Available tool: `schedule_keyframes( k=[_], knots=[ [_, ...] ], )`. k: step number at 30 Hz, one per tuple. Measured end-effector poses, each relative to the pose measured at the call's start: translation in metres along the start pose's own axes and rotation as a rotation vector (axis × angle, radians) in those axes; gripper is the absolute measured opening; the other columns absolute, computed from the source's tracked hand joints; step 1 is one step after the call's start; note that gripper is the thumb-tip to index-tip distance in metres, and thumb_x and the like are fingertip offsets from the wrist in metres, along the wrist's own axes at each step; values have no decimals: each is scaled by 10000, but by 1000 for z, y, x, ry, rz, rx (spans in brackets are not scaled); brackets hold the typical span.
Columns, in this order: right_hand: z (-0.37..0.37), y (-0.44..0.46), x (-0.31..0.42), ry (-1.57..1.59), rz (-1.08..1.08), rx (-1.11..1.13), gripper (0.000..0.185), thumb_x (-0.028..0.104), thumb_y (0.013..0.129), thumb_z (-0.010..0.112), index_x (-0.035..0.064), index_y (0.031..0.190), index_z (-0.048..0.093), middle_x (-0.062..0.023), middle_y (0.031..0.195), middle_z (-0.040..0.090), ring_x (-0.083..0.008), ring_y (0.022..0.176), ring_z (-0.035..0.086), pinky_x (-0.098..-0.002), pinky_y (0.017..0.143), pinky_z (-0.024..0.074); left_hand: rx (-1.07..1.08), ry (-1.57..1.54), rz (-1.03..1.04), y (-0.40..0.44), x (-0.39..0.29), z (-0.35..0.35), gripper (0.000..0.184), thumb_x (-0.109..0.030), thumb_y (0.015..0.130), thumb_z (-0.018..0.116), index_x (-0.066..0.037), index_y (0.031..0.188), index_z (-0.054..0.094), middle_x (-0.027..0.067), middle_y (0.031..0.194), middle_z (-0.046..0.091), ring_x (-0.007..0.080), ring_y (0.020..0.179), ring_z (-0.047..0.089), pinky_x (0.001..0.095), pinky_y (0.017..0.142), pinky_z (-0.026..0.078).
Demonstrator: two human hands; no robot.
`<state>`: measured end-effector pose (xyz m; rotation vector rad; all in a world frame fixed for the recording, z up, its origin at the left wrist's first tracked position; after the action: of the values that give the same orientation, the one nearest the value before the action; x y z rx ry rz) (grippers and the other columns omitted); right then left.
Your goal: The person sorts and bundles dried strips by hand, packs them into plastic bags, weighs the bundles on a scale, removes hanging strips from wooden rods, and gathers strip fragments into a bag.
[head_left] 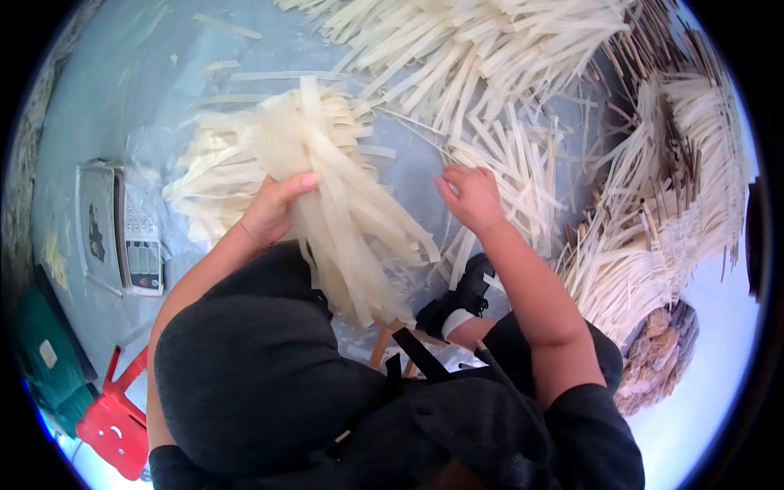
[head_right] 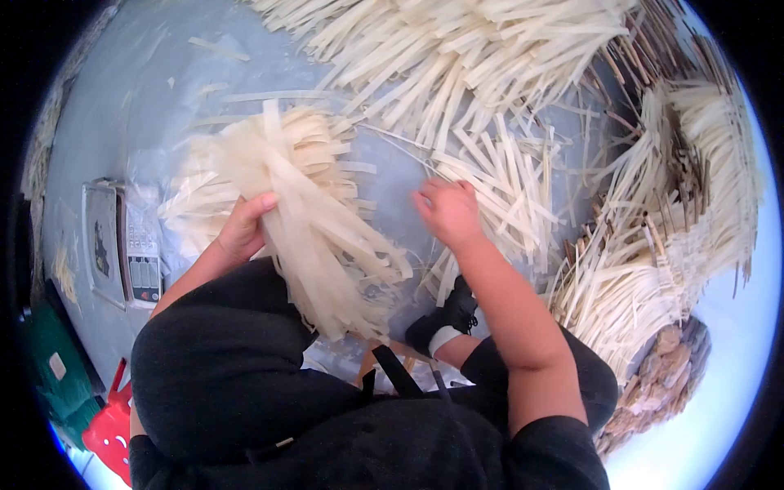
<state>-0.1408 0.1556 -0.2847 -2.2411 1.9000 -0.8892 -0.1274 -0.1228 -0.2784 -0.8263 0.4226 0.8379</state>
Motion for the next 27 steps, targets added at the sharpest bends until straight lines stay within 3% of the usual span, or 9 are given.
schedule_keyframes(
  k=[3, 5, 8, 12, 14, 21, 24, 26, 27],
  knots=[
    [-27, 6, 106, 956, -54, -43, 593, 349, 777, 708, 116, 1300, 554, -166, 1216, 580, -353, 1138, 545, -396, 1068, 351, -71, -5, 54, 3, -7, 6, 530, -225, 846, 674, -18, 1292, 476, 92, 1194, 588, 207, 1101, 567, 359, 970, 442],
    [-21, 3, 168, 603, -260, 67, 1025, 373, 685, 787, 124, 1498, 215, -255, 1293, 486, -387, 1209, 488, -409, 1049, 374, -95, -88, 21, 2, -11, 13, 506, -243, 867, 655, -17, 1287, 484, 91, 1194, 586, 200, 1103, 564, 350, 972, 437],
    [-7, 2, 201, 328, -302, -22, 1181, 330, 639, 805, 113, 1512, 38, -275, 1383, 398, -415, 1277, 418, -431, 1041, 389, -121, -224, -28, 1, -11, 11, 503, -257, 896, 630, -23, 1308, 463, 96, 1235, 563, 207, 1136, 547, 359, 1000, 422],
    [-1, 20, 196, 332, -224, -22, 1174, 271, 643, 781, 111, 1506, 1, -287, 1300, 479, -405, 1172, 516, -437, 959, 452, -70, -311, -21, -4, -17, 28, 528, -226, 905, 634, -26, 1346, 423, 90, 1304, 522, 209, 1208, 496, 376, 1054, 384],
    [8, 20, 180, 426, 91, 198, 1112, 201, 649, 737, 102, 1506, 36, -255, 1143, 596, -401, 1043, 600, -433, 886, 493, 8, -301, -2, -3, -20, 35, 530, -169, 901, 639, -20, 1356, 412, 82, 1328, 501, 197, 1242, 465, 369, 1089, 342],
    [-7, 25, 130, 584, -64, -67, 952, 168, 657, 696, 63, 1459, 193, -226, 1080, 637, -404, 1001, 624, -420, 867, 504, 184, -1, 62, -6, -31, 34, 567, -133, 880, 655, -12, 1371, 399, 77, 1351, 487, 168, 1215, 481, 356, 1052, 375],
    [-24, 23, 121, 679, -139, -122, 902, 162, 660, 687, 70, 1436, 235, -224, 1087, 638, -405, 1009, 624, -414, 878, 497, -99, 698, -20, -3, -18, -18, 512, -144, 874, 663, -38, 1324, 442, 58, 1217, 573, 171, 1107, 551, 372, 939, 457],
    [-34, 17, 120, 467, -72, -117, 903, 159, 664, 691, 101, 1443, 240, -232, 1113, 628, -404, 1021, 616, -397, 894, 489, -371, 1687, 440, -17, -55, -16, 505, -165, 846, 680, -56, 1287, 461, 64, 1107, 616, 190, 963, 607, 371, 787, 507],
    [-38, 16, 122, 465, -75, -116, 903, 159, 664, 691, 101, 1443, 240, -232, 1113, 628, -404, 1021, 616, -397, 894, 489, -374, 1686, 440, -19, -55, -19, 505, -165, 846, 680, -56, 1287, 461, 64, 1107, 616, 190, 963, 607, 371, 787, 507]
  ],
)
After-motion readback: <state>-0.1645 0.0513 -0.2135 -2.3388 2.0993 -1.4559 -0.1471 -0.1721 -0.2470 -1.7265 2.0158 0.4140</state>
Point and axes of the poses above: each hand's wrist, its own y-axis towards the middle knuckle, its own z-axis out of the palm, x = y × z, the point moved 9 cm from there along y, towards the middle knuckle
